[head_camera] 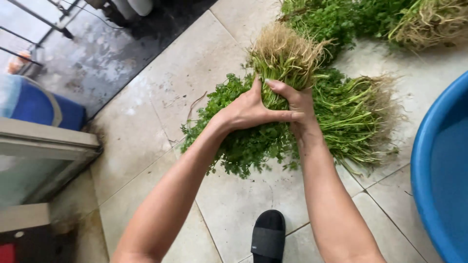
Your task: The recorder is cleaning roots off cilantro bunches and then chopping the cilantro into a plastic bowl on the floor.
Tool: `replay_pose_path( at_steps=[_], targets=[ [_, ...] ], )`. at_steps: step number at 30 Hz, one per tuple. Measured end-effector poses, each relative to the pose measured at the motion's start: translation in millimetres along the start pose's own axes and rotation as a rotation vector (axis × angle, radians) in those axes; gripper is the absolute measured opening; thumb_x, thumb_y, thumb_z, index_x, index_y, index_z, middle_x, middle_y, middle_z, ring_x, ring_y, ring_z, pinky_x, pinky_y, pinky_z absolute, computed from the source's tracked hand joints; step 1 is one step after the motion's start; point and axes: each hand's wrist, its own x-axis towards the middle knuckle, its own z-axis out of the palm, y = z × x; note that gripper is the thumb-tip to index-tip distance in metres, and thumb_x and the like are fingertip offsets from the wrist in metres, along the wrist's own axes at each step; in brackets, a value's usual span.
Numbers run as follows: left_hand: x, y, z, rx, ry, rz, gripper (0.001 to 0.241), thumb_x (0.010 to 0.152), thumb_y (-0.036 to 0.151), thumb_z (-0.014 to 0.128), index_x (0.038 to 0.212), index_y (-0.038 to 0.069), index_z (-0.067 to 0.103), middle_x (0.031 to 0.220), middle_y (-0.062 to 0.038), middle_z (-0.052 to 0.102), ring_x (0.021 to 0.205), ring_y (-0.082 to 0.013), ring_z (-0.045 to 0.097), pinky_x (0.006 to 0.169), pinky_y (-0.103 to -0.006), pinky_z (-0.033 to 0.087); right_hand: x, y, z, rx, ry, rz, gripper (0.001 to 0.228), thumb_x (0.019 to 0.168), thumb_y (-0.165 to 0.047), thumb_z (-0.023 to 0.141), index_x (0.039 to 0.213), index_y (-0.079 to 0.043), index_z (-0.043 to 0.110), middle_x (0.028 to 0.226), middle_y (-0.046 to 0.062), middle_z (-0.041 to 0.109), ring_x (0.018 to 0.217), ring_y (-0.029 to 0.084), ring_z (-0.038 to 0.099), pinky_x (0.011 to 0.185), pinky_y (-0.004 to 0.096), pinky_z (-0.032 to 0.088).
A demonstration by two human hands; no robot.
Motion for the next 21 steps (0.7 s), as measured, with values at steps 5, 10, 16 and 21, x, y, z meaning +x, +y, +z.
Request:
replay_pose_path(
  at_steps=[5, 10, 16, 21],
  targets=[
    [-22.3, 9.7, -18.8, 0.308, 0.106, -0.021, 0.161, 0.059, 0.084, 0.077, 0.154, -0.018, -0.004, 0.143, -0.040, 0.045, 0.126, -0.0427, 0.058, 0.103, -0.0437, 0.051, 4.7, 16.6, 10.9, 0.179, -0.094, 0.038, 0.042, 0.078, -0.023, 0.082, 0.114, -0.003, 0.074, 0.110, 0.010, 0.073, 0.103, 0.022, 0.068, 0.093, 0.038, 0.056],
    [-52.4, 42.4, -20.6, 0.628, 0.137, -0.158, 0.158, 0.060, 0.085, 0.070, 0.154, -0.021, -0.002, 0.132, -0.034, 0.060, 0.108, -0.0340, 0.071, 0.084, -0.0340, 0.063, -3.0, 9.4, 21.7, 0.046, -0.204, 0.160, 0.047, 0.078, -0.030, 0.077, 0.118, -0.005, 0.077, 0.125, 0.007, 0.077, 0.119, 0.014, 0.066, 0.099, 0.032, 0.047],
    [-57.4, 19.6, -7.3, 0.706, 0.033, -0.157, 0.123, 0.070, 0.087, 0.066, 0.140, -0.010, 0.037, 0.161, -0.041, 0.029, 0.111, -0.0352, 0.073, 0.091, -0.0392, 0.061, -10.8, 37.9, 11.1, 0.045, -0.318, 0.243, 0.051, 0.076, -0.033, 0.082, 0.114, 0.000, 0.077, 0.122, 0.015, 0.076, 0.119, 0.022, 0.068, 0.103, 0.032, 0.051],
    [-63.0, 1.8, -46.8, -0.056, -0.115, -0.091, 0.137, 0.066, 0.079, 0.076, 0.156, -0.006, 0.018, 0.153, -0.034, 0.033, 0.139, -0.0396, 0.044, 0.105, -0.0506, 0.046, -2.6, 62.4, 0.1, 0.134, -0.146, 0.165, 0.043, 0.077, -0.029, 0.080, 0.110, -0.002, 0.075, 0.110, 0.009, 0.073, 0.103, 0.019, 0.068, 0.096, 0.032, 0.055]
  ],
)
